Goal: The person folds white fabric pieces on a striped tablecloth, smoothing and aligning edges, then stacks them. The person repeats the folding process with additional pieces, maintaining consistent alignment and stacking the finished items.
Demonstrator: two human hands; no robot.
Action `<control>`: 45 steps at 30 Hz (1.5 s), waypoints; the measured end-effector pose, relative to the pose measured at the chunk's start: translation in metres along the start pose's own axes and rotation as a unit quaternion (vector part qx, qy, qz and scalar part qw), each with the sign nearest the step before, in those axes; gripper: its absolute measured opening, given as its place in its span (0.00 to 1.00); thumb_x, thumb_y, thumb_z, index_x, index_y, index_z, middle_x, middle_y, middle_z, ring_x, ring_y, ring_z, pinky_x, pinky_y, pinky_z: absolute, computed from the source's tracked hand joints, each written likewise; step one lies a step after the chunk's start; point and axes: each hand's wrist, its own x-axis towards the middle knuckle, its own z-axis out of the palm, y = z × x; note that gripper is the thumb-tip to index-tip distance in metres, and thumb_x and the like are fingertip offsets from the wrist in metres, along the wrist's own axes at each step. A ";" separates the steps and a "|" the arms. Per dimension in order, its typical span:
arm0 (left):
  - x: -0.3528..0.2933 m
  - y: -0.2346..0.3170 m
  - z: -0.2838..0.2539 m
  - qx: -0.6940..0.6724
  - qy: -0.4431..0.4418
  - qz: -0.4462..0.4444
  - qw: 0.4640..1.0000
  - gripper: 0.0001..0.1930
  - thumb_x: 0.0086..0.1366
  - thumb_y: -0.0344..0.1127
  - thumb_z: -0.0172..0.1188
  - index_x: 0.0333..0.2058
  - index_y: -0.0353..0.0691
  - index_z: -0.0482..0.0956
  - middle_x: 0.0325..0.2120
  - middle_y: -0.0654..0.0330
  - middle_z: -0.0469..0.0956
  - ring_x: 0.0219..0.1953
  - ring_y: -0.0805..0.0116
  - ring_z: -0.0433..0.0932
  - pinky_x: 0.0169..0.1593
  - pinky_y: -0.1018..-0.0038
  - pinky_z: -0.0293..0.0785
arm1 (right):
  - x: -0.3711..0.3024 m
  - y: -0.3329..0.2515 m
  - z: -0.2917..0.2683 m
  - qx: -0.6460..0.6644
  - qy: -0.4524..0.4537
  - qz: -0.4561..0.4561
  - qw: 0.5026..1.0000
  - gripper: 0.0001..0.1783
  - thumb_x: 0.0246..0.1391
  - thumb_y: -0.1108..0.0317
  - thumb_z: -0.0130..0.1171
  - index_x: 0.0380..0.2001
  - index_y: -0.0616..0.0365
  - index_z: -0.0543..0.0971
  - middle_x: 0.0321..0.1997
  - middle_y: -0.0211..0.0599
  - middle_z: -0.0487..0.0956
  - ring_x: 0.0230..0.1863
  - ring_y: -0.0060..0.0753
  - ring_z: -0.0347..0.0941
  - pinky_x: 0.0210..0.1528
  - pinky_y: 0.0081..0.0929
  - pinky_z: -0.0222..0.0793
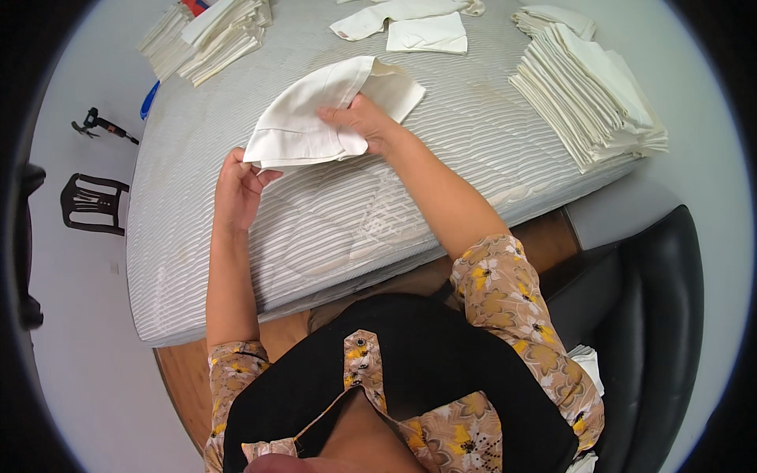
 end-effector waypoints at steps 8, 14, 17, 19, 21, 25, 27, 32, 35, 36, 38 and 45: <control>0.018 0.037 -0.002 0.108 0.222 0.073 0.966 0.04 0.68 0.28 0.51 0.35 0.37 0.75 0.36 0.57 0.81 0.36 0.73 0.79 0.33 0.76 0.81 | -0.016 -0.040 0.012 0.109 0.115 -0.050 0.986 0.36 0.60 0.46 0.67 0.56 0.66 0.73 0.52 0.46 0.80 0.53 0.38 0.81 0.52 0.35 0.82; 0.039 0.064 -0.066 0.068 0.298 0.146 0.941 0.05 0.70 0.30 0.50 0.35 0.37 0.72 0.31 0.58 0.78 0.32 0.69 0.78 0.37 0.72 0.79 | -0.031 -0.098 -0.040 0.164 0.225 -0.084 0.957 0.28 0.62 0.55 0.67 0.53 0.68 0.74 0.46 0.49 0.82 0.46 0.42 0.84 0.43 0.41 0.86; 0.058 0.090 -0.103 0.114 0.305 0.201 0.924 0.05 0.69 0.30 0.49 0.35 0.36 0.72 0.32 0.57 0.78 0.34 0.67 0.80 0.37 0.71 0.80 | -0.031 -0.123 -0.079 0.097 0.212 -0.154 0.960 0.22 0.63 0.61 0.65 0.52 0.67 0.75 0.45 0.46 0.82 0.43 0.37 0.83 0.41 0.37 0.85; 0.069 0.127 -0.129 0.137 0.283 0.212 0.925 0.06 0.68 0.29 0.48 0.36 0.35 0.73 0.32 0.57 0.79 0.33 0.66 0.80 0.38 0.70 0.81 | -0.030 -0.144 -0.103 -0.014 0.233 -0.217 0.948 0.20 0.64 0.63 0.65 0.51 0.66 0.76 0.44 0.44 0.82 0.42 0.33 0.81 0.41 0.33 0.83; 0.080 0.163 -0.149 0.148 0.322 0.248 0.902 0.06 0.68 0.28 0.48 0.35 0.35 0.74 0.31 0.57 0.79 0.33 0.65 0.82 0.37 0.69 0.82 | -0.026 -0.175 -0.125 -0.116 0.265 -0.256 0.922 0.19 0.63 0.64 0.65 0.51 0.65 0.77 0.43 0.40 0.82 0.41 0.29 0.79 0.42 0.27 0.80; 0.074 0.222 -0.177 0.174 0.334 0.290 0.880 0.07 0.67 0.28 0.47 0.34 0.33 0.74 0.32 0.54 0.80 0.31 0.62 0.84 0.35 0.68 0.83 | -0.028 -0.228 -0.162 -0.179 0.338 -0.323 0.866 0.19 0.62 0.63 0.67 0.50 0.65 0.77 0.43 0.38 0.82 0.41 0.27 0.79 0.43 0.24 0.78; 0.062 0.238 -0.185 0.174 0.333 0.292 0.879 0.08 0.68 0.29 0.47 0.34 0.32 0.74 0.32 0.54 0.80 0.31 0.61 0.83 0.35 0.67 0.83 | -0.029 -0.244 -0.177 -0.126 0.378 -0.349 0.848 0.19 0.62 0.64 0.67 0.50 0.65 0.77 0.43 0.37 0.82 0.41 0.26 0.78 0.44 0.24 0.77; 0.039 0.239 -0.198 0.296 0.463 0.269 0.791 0.11 0.69 0.32 0.48 0.45 0.32 0.72 0.38 0.54 0.77 0.41 0.61 0.81 0.44 0.64 0.82 | -0.035 -0.244 -0.192 -0.209 0.304 -0.360 0.857 0.19 0.63 0.63 0.67 0.51 0.62 0.79 0.44 0.34 0.83 0.44 0.23 0.78 0.49 0.19 0.73; 0.022 0.229 -0.216 0.251 0.460 0.248 0.815 0.12 0.69 0.32 0.50 0.47 0.32 0.72 0.41 0.54 0.77 0.43 0.62 0.79 0.45 0.65 0.80 | -0.050 -0.239 -0.193 -0.302 0.210 -0.262 0.892 0.17 0.64 0.60 0.64 0.48 0.61 0.82 0.44 0.32 0.84 0.45 0.24 0.78 0.50 0.23 0.73; 0.016 0.225 -0.223 0.262 0.458 0.235 0.817 0.12 0.69 0.33 0.50 0.47 0.32 0.72 0.41 0.55 0.77 0.43 0.62 0.79 0.45 0.66 0.80 | -0.052 -0.237 -0.193 -0.403 0.218 -0.224 0.860 0.16 0.64 0.59 0.63 0.48 0.60 0.82 0.44 0.34 0.84 0.44 0.26 0.78 0.50 0.24 0.73; 0.007 0.218 -0.236 0.293 0.463 0.203 0.811 0.13 0.70 0.35 0.52 0.48 0.34 0.73 0.41 0.56 0.77 0.41 0.64 0.78 0.44 0.66 0.78 | -0.054 -0.235 -0.195 -0.591 0.211 -0.148 0.764 0.15 0.63 0.58 0.62 0.46 0.57 0.83 0.43 0.36 0.85 0.44 0.31 0.79 0.51 0.27 0.73; 0.008 0.225 -0.240 0.361 0.426 0.207 0.803 0.12 0.70 0.39 0.53 0.47 0.41 0.76 0.32 0.65 0.76 0.30 0.76 0.73 0.32 0.75 0.71 | -0.007 -0.253 -0.211 -0.726 0.321 -0.292 0.534 0.17 0.63 0.64 0.54 0.52 0.50 0.81 0.42 0.44 0.82 0.36 0.45 0.79 0.45 0.38 0.75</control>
